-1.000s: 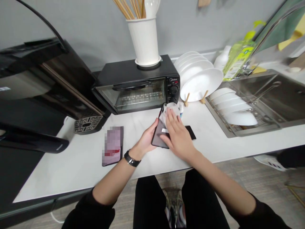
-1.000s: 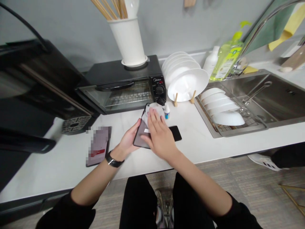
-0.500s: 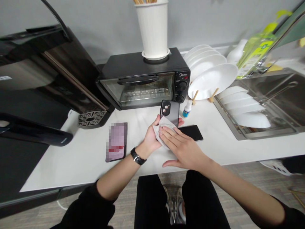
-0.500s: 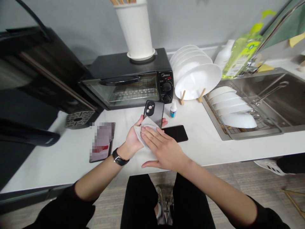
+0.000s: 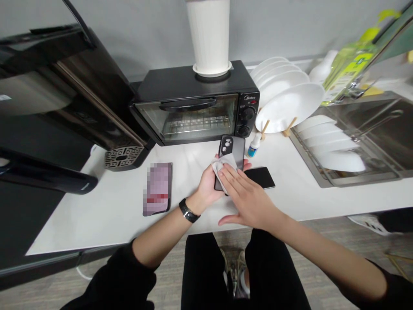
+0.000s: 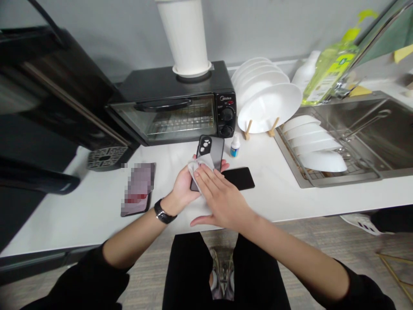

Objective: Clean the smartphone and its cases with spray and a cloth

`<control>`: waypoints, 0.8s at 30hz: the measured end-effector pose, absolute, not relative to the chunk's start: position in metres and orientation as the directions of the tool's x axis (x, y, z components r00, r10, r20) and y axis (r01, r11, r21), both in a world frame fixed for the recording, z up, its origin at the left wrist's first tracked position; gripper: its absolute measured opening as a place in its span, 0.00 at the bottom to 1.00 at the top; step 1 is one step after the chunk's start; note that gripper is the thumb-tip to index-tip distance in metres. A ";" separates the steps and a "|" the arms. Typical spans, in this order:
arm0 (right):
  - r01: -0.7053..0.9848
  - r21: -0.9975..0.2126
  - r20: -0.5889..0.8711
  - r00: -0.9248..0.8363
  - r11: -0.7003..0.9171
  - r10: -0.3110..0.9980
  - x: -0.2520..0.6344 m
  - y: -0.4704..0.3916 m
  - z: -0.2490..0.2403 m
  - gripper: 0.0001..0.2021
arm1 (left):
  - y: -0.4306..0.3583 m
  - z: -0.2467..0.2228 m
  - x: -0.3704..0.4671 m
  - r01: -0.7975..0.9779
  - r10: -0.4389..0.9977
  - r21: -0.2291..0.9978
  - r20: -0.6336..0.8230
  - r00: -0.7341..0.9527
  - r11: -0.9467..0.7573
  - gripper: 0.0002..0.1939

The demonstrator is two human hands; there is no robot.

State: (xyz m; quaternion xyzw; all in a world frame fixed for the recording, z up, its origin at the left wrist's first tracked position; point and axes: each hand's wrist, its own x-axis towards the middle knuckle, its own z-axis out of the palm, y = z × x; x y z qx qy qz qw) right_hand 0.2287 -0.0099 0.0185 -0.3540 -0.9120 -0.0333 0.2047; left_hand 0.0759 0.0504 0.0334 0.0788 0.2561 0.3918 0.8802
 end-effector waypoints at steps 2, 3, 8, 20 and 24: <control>0.634 -0.077 0.377 -0.696 0.769 0.612 0.234 -0.018 0.016 0.60 | 0.051 0.036 0.076 -0.681 0.761 0.348 -0.383 0.524 0.644 0.37; 0.651 -0.072 0.374 -0.685 0.756 0.625 0.238 -0.018 0.016 0.59 | 0.051 0.037 0.077 -0.696 0.774 0.350 -0.380 0.507 0.628 0.37; 0.846 -0.126 0.421 -0.427 0.518 0.800 0.248 0.017 0.026 0.59 | 0.044 0.033 0.088 -0.664 0.766 0.391 -0.413 0.492 0.637 0.25; 0.753 -0.118 0.369 -0.572 0.648 0.732 0.232 -0.012 0.019 0.56 | 0.047 0.039 0.081 -0.748 0.822 0.354 -0.342 0.454 0.561 0.33; 0.840 -0.179 0.398 -0.414 0.512 0.818 0.236 0.025 0.025 0.58 | 0.044 0.030 0.089 -0.712 0.789 0.356 -0.388 0.476 0.605 0.24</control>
